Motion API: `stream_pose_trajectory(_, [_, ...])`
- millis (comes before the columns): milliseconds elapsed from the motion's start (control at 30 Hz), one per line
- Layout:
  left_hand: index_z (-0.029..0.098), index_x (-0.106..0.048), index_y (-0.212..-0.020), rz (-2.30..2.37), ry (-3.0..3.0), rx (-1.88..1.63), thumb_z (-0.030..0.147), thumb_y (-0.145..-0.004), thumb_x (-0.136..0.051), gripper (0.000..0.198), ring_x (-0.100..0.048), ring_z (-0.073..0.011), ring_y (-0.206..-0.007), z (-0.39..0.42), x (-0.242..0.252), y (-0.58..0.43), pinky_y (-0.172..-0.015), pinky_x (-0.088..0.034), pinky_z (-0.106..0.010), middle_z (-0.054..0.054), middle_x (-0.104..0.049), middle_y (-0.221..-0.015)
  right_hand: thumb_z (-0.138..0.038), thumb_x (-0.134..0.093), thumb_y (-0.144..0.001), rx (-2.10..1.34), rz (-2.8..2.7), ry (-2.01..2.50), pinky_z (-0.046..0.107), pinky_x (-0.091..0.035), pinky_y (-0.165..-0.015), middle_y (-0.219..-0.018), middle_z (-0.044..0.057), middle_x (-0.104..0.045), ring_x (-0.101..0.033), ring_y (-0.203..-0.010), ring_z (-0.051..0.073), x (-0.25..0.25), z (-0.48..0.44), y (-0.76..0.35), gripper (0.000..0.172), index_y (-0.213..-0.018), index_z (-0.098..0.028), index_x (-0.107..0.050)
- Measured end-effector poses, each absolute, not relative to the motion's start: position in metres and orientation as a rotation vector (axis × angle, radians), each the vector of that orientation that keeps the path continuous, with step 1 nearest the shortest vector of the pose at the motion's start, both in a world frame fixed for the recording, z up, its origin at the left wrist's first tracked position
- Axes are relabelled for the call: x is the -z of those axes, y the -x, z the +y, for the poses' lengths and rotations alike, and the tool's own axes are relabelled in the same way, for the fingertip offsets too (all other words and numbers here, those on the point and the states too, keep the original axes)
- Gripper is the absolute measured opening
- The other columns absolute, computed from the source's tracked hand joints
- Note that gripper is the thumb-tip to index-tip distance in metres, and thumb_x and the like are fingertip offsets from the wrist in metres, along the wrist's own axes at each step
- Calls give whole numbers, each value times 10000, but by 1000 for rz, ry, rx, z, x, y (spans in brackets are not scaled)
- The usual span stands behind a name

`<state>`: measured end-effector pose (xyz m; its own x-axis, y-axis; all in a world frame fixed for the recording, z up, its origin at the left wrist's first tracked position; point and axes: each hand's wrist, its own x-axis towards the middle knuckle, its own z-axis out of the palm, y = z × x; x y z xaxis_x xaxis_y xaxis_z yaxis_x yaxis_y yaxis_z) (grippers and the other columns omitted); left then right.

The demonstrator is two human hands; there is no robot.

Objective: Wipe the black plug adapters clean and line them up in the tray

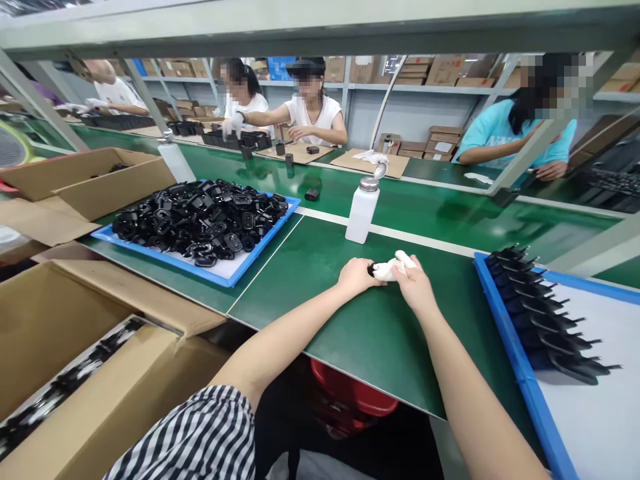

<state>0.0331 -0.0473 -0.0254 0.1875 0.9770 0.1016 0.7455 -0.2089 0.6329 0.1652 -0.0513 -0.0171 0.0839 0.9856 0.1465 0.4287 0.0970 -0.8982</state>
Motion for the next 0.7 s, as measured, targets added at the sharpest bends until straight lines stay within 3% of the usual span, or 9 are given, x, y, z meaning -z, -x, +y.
stream_pose_trajectory(133, [165,-556,-706,1619,-2081,-684,445,-531,-588,332,-507,-174,-703,-48,26,-29,-585,-375,-243,-30,-560,-716,-281,-512,-633,-808,-1231,1530,372,-403,-750,-664,51,-581,-523,-796,241,20,-40,-187,156,-579,-145,-566])
stream_pose_trajectory(333, [179,-565,-779,1437,-2020,-494,235,-476,-652,320,-526,-128,-680,-43,11,-12,-617,-391,-205,17,-580,-735,-288,-482,-686,-1045,-820,1320,280,-474,-467,-724,61,-578,-552,-607,171,30,-30,-195,186,-772,-135,-542])
stream_pose_trajectory(400, [176,-577,-679,1565,-1878,-405,133,-443,-648,250,-537,-125,-662,-31,-1,0,-633,-395,-198,27,-583,-675,-289,-471,-688,-1023,-813,1321,250,-467,-446,-740,65,-571,-549,-616,163,30,-28,-192,189,-773,-133,-536])
stream_pose_trajectory(500, [142,-546,-583,1901,-1721,-457,118,-488,-609,117,-539,-190,-747,-1,-17,22,-694,-392,-267,-36,-581,-684,-298,-457,-668,-938,-833,1388,236,-461,-455,-763,69,-561,-542,-662,175,30,-27,-187,201,-754,-132,-530])
stream_pose_trajectory(700, [90,-426,-850,2217,-1604,-917,187,-650,-513,239,-324,-286,-1072,86,-19,40,-853,-277,-365,-186,-422,-1063,-433,-392,-636,-718,-1077,1542,297,-431,-563,-639,75,-563,-527,-650,222,33,-22,-193,318,-650,-142,-521])
